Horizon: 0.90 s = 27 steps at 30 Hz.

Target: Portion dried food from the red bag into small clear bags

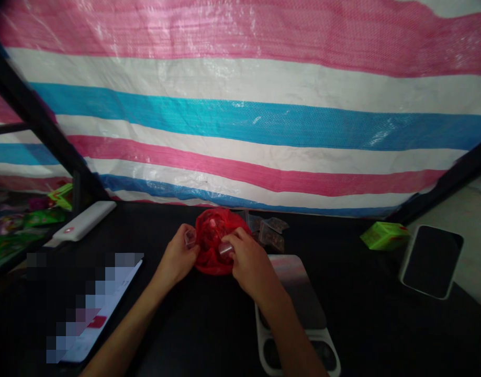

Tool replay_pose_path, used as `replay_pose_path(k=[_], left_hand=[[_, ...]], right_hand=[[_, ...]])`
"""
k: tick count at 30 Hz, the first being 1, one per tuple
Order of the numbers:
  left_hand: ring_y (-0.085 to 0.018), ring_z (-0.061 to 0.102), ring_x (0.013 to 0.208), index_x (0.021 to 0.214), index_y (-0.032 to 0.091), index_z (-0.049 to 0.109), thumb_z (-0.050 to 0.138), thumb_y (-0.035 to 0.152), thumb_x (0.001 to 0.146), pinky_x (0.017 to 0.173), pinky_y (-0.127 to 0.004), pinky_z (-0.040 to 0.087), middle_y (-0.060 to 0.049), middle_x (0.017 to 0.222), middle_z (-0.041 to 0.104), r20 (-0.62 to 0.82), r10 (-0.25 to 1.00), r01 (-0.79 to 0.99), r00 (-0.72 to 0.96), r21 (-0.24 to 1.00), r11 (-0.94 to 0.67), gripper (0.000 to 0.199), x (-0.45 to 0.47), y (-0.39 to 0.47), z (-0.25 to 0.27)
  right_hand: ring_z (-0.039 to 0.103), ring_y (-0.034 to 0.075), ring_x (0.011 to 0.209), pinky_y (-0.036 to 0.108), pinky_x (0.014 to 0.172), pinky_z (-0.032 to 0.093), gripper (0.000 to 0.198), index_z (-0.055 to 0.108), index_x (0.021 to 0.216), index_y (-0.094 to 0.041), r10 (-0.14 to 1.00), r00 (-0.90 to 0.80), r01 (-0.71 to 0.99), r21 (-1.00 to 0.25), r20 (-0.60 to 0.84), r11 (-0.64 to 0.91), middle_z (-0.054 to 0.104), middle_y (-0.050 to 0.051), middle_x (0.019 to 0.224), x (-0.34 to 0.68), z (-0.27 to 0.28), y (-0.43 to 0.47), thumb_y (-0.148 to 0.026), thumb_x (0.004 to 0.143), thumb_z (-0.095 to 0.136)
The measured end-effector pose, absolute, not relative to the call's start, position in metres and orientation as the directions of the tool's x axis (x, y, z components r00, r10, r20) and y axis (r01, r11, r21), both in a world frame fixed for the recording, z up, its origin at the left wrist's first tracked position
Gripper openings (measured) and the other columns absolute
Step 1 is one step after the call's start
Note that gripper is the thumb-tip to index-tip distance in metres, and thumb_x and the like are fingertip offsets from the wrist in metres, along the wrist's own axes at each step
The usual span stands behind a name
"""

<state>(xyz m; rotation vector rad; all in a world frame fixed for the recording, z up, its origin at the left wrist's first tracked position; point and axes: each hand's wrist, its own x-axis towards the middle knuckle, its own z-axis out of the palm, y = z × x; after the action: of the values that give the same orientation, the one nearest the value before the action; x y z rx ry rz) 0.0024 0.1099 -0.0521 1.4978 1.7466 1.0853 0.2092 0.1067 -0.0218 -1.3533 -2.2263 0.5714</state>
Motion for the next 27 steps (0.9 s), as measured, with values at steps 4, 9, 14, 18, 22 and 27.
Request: replay_pose_path(k=[4,9,14,18,22,27], left_hand=[[-0.019,0.063,0.077,0.093,0.024,0.051,0.057,0.010,0.078,0.071,-0.030,0.046,0.000,0.085,0.062,0.135,0.953,0.551,-0.271,0.834,0.039,0.021,0.001,0.111,-0.049],[-0.018,0.057,0.076,0.096,0.023,0.053,0.063,0.016,0.080,0.071,-0.030,0.047,-0.002,0.091,0.055,0.355,0.855,0.621,-0.378,0.782,-0.050,0.019,0.006,0.109,-0.037],[-0.019,0.062,0.088,0.105,0.022,0.059,0.060,0.024,0.092,0.081,-0.030,0.051,-0.004,0.097,0.061,0.472,0.821,0.475,-0.322,0.830,-0.291,0.013,0.014,0.101,-0.025],[-0.022,0.061,0.111,0.112,0.023,0.067,0.057,0.027,0.097,0.100,-0.034,0.050,-0.008,0.115,0.062,0.528,0.828,0.404,-0.188,0.810,-0.425,0.019,0.021,0.092,-0.015],[-0.024,0.058,0.121,0.110,0.024,0.075,0.053,0.037,0.101,0.108,-0.036,0.048,-0.009,0.121,0.061,0.461,0.887,0.243,0.010,0.859,-0.450,0.028,0.026,0.085,-0.009],[-0.025,0.050,0.133,0.122,0.026,0.074,0.048,0.050,0.102,0.117,-0.037,0.041,-0.009,0.131,0.053,0.386,0.919,0.176,0.079,0.902,-0.394,0.041,0.029,0.084,-0.012]], right_hand=[[0.067,0.022,0.103,0.032,0.091,0.049,0.047,0.070,0.115,-0.022,0.919,-0.378,0.769,-0.516,0.106,0.376,0.065,0.007,0.115,0.214,-0.027,0.107,0.005,0.079,0.055],[0.066,0.026,0.111,0.039,0.100,0.048,0.037,0.069,0.126,-0.021,0.920,-0.377,0.760,-0.534,0.101,0.371,0.067,0.011,0.119,0.212,-0.026,0.104,-0.012,0.091,0.060],[0.063,0.024,0.114,0.039,0.103,0.048,0.036,0.065,0.132,-0.025,0.903,-0.369,0.578,-0.706,0.221,0.409,0.065,0.008,0.123,0.202,-0.011,0.101,-0.026,0.096,0.063],[0.062,0.021,0.116,0.036,0.104,0.048,0.036,0.063,0.132,-0.030,0.848,-0.355,0.368,-0.775,0.392,0.513,0.065,0.004,0.127,0.192,0.007,0.095,-0.025,0.096,0.063],[0.058,0.022,0.129,0.037,0.110,0.045,0.045,0.054,0.142,-0.030,0.872,-0.293,0.280,-0.837,0.391,0.469,0.059,0.005,0.144,0.190,0.008,0.093,-0.032,0.098,0.062],[0.070,0.019,0.093,0.032,0.085,0.056,0.026,0.067,0.117,-0.022,0.886,-0.400,0.160,-0.934,0.234,0.318,0.074,0.004,0.103,0.192,0.003,0.098,-0.039,0.100,0.059]])
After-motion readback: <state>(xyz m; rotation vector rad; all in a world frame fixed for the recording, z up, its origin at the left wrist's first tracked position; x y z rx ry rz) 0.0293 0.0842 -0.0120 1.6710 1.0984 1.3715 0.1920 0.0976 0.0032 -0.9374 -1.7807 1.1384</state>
